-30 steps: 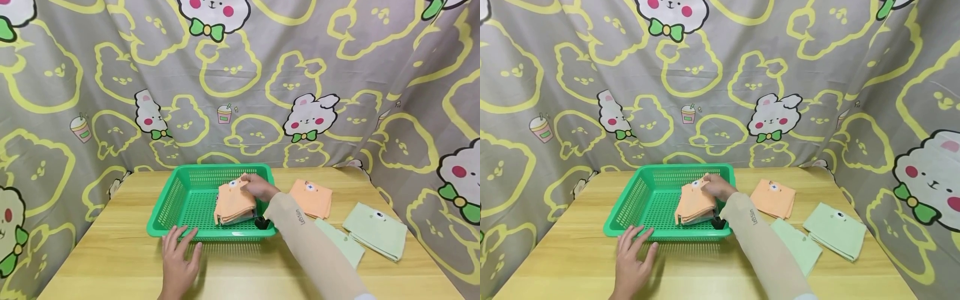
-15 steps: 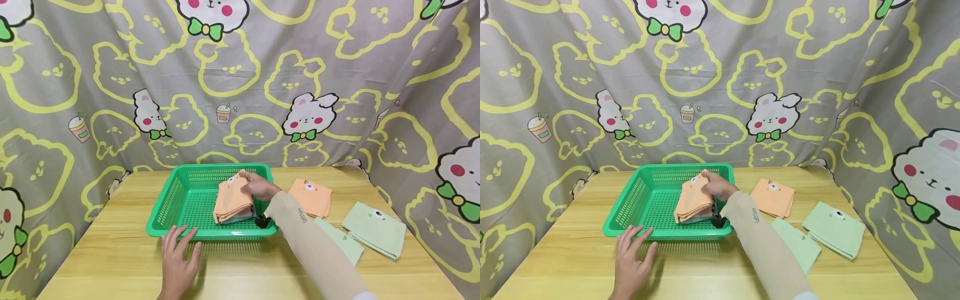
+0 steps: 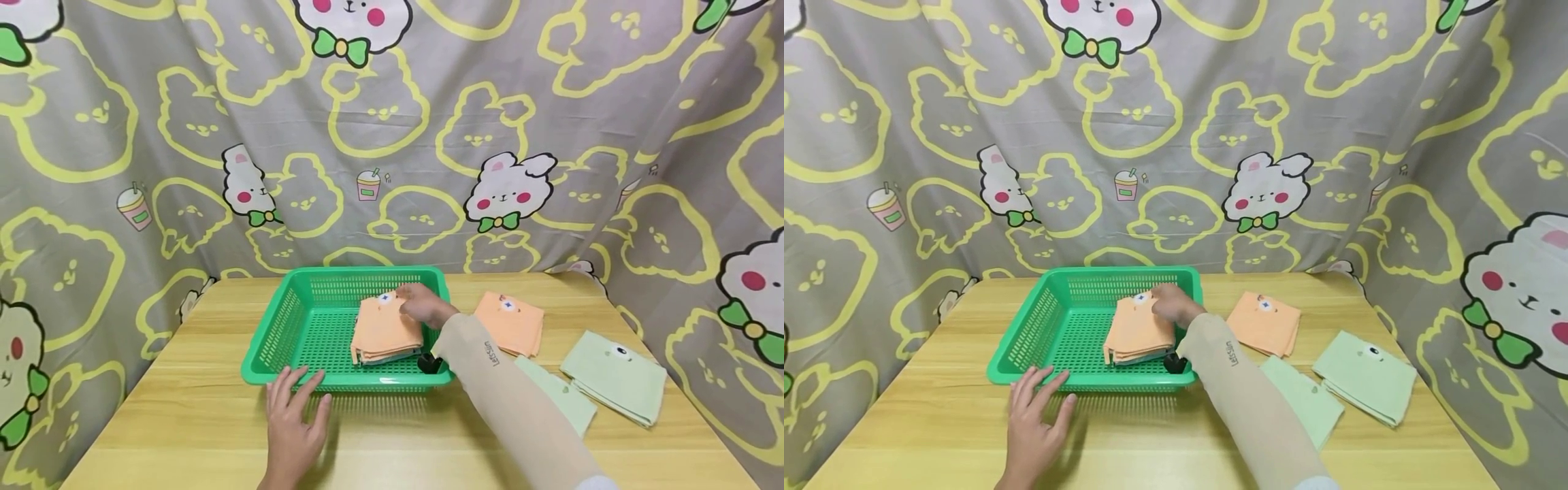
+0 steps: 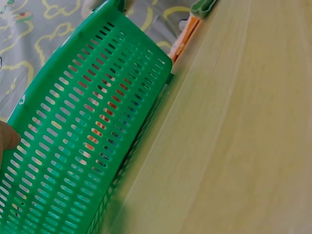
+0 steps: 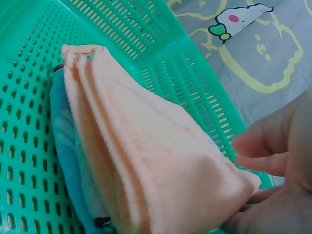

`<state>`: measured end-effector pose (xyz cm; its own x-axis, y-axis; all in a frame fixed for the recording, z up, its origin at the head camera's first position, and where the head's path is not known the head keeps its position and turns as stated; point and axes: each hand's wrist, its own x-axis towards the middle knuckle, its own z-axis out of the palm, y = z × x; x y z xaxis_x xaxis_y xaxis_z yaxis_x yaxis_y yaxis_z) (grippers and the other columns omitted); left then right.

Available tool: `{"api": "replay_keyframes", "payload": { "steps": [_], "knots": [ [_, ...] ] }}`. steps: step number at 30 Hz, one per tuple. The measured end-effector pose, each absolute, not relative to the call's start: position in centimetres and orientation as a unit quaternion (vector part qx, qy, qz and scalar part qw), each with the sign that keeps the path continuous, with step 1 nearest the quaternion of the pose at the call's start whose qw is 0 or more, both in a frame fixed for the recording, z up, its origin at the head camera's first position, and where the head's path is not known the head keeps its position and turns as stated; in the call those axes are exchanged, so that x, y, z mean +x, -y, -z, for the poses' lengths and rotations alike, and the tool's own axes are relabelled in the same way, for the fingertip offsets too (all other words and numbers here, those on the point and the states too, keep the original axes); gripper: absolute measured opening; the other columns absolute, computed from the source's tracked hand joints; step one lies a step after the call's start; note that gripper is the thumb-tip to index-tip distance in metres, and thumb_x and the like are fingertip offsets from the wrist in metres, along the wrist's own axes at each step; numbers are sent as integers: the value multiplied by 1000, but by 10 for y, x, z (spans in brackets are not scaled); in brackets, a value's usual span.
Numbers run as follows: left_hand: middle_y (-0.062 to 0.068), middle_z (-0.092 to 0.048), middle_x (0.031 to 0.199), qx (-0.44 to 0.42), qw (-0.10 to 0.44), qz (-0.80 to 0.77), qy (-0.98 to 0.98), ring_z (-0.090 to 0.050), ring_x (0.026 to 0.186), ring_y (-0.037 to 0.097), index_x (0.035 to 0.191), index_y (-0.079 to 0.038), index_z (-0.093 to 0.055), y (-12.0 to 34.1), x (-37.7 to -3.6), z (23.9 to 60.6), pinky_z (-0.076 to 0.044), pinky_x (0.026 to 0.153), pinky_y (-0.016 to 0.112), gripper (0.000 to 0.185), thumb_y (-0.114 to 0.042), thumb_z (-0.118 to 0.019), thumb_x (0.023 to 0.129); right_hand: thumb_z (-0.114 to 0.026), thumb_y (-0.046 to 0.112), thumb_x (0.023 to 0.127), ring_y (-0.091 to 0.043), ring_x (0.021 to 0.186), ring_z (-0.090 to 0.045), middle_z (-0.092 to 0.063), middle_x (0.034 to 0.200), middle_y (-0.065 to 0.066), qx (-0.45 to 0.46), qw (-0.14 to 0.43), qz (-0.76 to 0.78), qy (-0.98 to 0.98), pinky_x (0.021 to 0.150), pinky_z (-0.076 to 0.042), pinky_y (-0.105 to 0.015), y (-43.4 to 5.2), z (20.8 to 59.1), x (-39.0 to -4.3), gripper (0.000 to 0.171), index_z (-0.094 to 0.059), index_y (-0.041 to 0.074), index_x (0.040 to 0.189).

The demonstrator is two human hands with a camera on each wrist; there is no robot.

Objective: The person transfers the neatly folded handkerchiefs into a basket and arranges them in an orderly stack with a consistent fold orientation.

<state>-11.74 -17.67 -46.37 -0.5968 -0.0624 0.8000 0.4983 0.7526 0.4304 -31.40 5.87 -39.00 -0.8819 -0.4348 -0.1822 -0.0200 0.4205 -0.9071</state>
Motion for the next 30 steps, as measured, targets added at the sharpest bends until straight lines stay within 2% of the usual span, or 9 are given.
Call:
{"api": "replay_keyframes", "payload": {
  "steps": [4,9,11,14,16,18,21,25,30],
  "knots": [
    [18,-59,122,-132,429,329,831,-40,126,45,112,-7,-70,176,-117,464,-10,105,73,40,-4,-74,72,-53,-2,93,-34,118,-48,-37,146,-19,-110,149,562,-806,85,-45,-43,-58,389,-314,53,-40,4,144],
    [20,-59,121,-128,425,328,834,-40,125,48,111,-6,-70,176,-117,462,-10,104,75,39,-3,-74,72,-54,1,94,-36,131,-39,-39,142,-20,-101,92,611,-780,98,-43,-51,-57,388,-314,44,-45,2,138],
    [20,-59,121,-126,422,328,836,-40,124,48,110,-5,-70,176,-116,462,-10,104,75,38,-3,-75,72,-55,0,94,-37,131,-40,-41,141,-22,-120,108,623,-765,100,-42,-50,-57,388,-313,41,-46,-2,134],
    [20,-59,121,-124,418,327,838,-39,124,49,110,-4,-70,176,-115,462,-10,104,75,38,-3,-76,72,-56,2,95,-35,121,-49,-49,132,-22,-166,178,586,-773,98,-45,-47,-58,389,-310,37,-47,-4,130],
    [20,-59,121,-123,416,327,840,-40,124,49,110,-3,-70,175,-115,462,-10,103,76,37,-3,-76,73,-57,5,95,-32,119,-51,-52,129,-18,-192,224,540,-788,97,-47,-44,-59,391,-308,35,-50,-2,129],
    [19,-59,121,-123,414,326,841,-40,124,49,110,-3,-70,175,-114,463,-10,103,76,37,-4,-76,74,-58,8,95,-28,119,-51,-53,129,-14,-210,244,507,-800,95,-47,-43,-59,393,-308,35,-51,-1,129],
    [19,-59,121,-122,412,325,843,-40,124,48,110,-4,-70,176,-113,463,-10,103,76,37,-5,-76,74,-58,6,95,-27,116,-53,-53,128,-17,-204,241,521,-793,95,-48,-43,-58,394,-306,35,-52,-2,128],
    [18,-58,122,-121,407,326,844,-39,125,48,111,-5,-70,176,-113,462,-10,104,75,38,-3,-77,74,-57,2,94,-34,111,-56,-52,125,-24,-173,224,585,-760,93,-50,-45,-56,393,-307,36,-49,-7,128],
    [20,-59,121,-122,408,330,843,-39,125,49,111,-4,-70,176,-114,461,-9,104,75,40,0,-77,72,-57,4,96,-34,106,-61,-55,122,-25,-149,205,620,-743,91,-51,-45,-56,389,-309,31,-50,-4,125]
  ]
}}
